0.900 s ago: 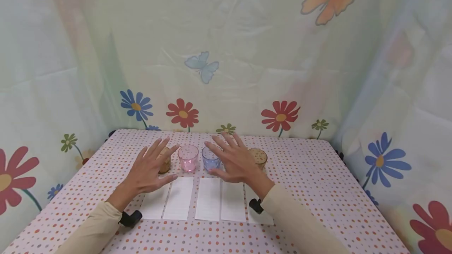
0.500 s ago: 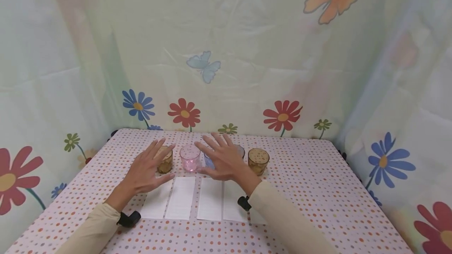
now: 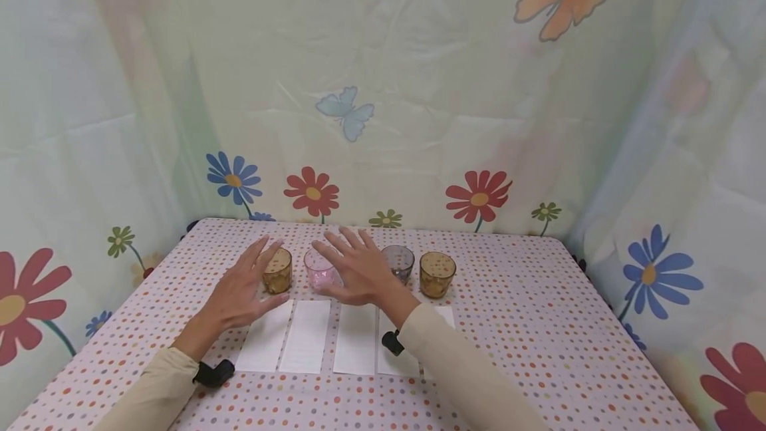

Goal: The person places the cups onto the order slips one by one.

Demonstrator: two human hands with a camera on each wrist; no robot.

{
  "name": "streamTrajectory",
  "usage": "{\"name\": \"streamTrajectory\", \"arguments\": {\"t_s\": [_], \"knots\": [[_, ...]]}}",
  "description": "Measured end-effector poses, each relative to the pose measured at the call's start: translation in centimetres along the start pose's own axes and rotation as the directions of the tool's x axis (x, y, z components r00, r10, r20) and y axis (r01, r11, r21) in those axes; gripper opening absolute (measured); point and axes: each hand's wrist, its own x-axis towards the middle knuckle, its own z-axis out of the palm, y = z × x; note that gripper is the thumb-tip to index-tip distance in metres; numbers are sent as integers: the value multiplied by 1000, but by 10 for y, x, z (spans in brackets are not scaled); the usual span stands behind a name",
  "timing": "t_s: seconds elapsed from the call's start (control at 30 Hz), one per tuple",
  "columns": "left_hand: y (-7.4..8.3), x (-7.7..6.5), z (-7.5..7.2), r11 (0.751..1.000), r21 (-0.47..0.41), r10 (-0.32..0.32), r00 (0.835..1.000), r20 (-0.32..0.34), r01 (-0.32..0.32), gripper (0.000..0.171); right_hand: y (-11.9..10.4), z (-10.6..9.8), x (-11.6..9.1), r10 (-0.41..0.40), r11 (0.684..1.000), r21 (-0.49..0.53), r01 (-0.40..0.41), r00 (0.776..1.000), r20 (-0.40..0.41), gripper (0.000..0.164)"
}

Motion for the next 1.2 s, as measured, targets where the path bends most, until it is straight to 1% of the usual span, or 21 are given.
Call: {"name": "streamTrajectory", "arguments": {"t_s": [0.1, 0.2, 0.33, 0.4, 0.53, 0.73, 0.77, 0.9, 1.0, 1.07, 1.2], "knots": [[-1, 0, 0, 999, -25, -28, 999, 16, 29, 102, -3, 1, 6, -5, 1000, 22, 5, 1000, 8, 82], [-2, 0, -1, 996, -57, -70, 997, 40, 72, 104, -6, 3, 11, -15, 1000, 21, 14, 1000, 18, 82], [-4, -2, -2, 985, -108, -123, 989, 82, 132, 106, -10, 5, 18, -13, 999, 32, 12, 999, 42, 84], [-5, -3, -2, 979, -137, -139, 985, 99, 151, 107, -12, 5, 22, -10, 999, 48, 8, 999, 48, 85], [-8, -4, -1, 962, -209, -152, 982, 113, 173, 108, -17, 7, 31, 1, 996, 88, -7, 998, 60, 85], [-15, -6, 1, 942, -294, -134, 984, 119, 164, 109, -27, 13, 43, 6, 994, 108, -15, 997, 83, 87], [-16, -7, 1, 936, -312, -133, 984, 122, 165, 109, -28, 14, 44, 3, 994, 105, -12, 996, 88, 88], [-17, -10, 1, 894, -399, -156, 977, 145, 202, 109, -32, 18, 50, 8, 996, 92, -16, 996, 94, 88], [-17, -12, 0, 856, -466, -172, 974, 149, 222, 108, -34, 21, 53, 16, 996, 81, -23, 995, 96, 89], [-16, -12, 0, 842, -490, -176, 973, 148, 226, 107, -36, 22, 56, 19, 997, 74, -26, 995, 96, 90], [-19, -12, 0, 807, -547, -169, 975, 145, 221, 104, -39, 25, 63, 29, 994, 99, -40, 994, 102, 91]]}}
